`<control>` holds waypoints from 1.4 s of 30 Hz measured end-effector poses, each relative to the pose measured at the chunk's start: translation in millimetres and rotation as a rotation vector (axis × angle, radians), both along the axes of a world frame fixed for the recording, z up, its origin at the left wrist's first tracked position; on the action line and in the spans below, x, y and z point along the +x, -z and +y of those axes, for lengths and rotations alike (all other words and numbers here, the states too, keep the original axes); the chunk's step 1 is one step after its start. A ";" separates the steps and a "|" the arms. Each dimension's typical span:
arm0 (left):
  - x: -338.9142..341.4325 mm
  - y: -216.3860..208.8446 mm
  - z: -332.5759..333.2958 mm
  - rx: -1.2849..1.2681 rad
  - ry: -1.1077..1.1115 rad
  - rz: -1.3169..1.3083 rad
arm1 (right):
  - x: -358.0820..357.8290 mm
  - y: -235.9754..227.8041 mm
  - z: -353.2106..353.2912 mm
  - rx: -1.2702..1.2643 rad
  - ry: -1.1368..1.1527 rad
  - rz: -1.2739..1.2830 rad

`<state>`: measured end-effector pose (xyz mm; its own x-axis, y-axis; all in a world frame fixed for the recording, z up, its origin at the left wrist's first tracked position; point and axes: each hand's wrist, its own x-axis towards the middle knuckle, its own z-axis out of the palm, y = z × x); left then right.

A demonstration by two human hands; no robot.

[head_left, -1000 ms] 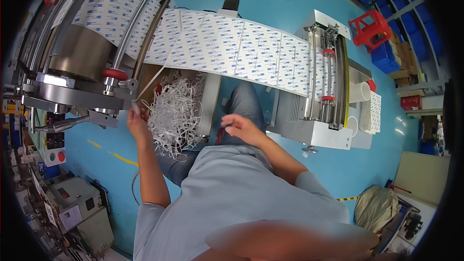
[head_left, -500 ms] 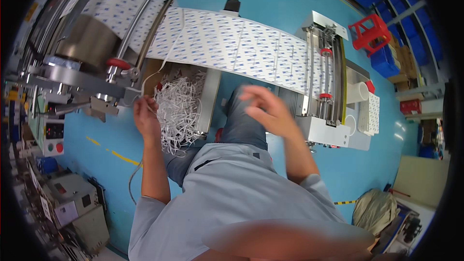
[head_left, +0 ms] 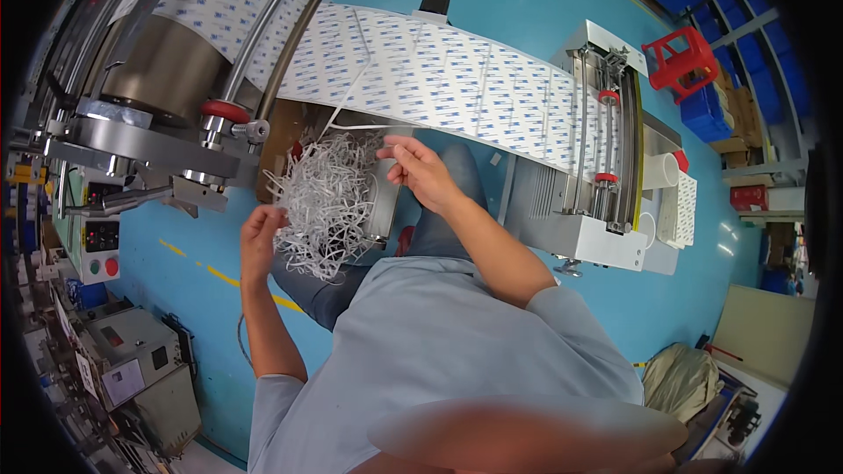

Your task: The person is removing waste material strips from a roll of adhesive sheets being processed by a machine.

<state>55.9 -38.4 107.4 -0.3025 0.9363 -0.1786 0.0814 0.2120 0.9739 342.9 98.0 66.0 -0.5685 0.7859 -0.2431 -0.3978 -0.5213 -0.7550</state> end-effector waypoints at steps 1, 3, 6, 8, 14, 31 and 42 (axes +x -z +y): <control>-7.1 -0.5 1.9 0.005 -0.030 -0.025 | 1.2 3.9 2.8 -0.015 0.008 0.028; -29.4 11.4 5.4 0.048 -0.113 -0.048 | 2.9 12.2 7.3 -0.012 0.015 0.047; -36.4 26.4 13.8 0.054 -0.210 -0.171 | 5.8 21.2 14.2 -0.016 0.019 0.073; -44.1 40.7 14.6 0.122 -0.319 -0.363 | 0.2 25.0 19.3 -0.026 0.014 0.079; -53.5 59.7 10.0 -0.093 -0.364 -0.419 | -69.4 14.4 37.1 -0.008 -0.088 0.227; -79.5 59.9 21.2 -0.154 -0.482 -0.198 | -24.3 19.4 26.9 0.018 0.252 0.362; -57.6 58.8 12.7 -0.018 -0.401 -0.069 | -63.1 7.2 4.1 0.267 -0.121 -0.099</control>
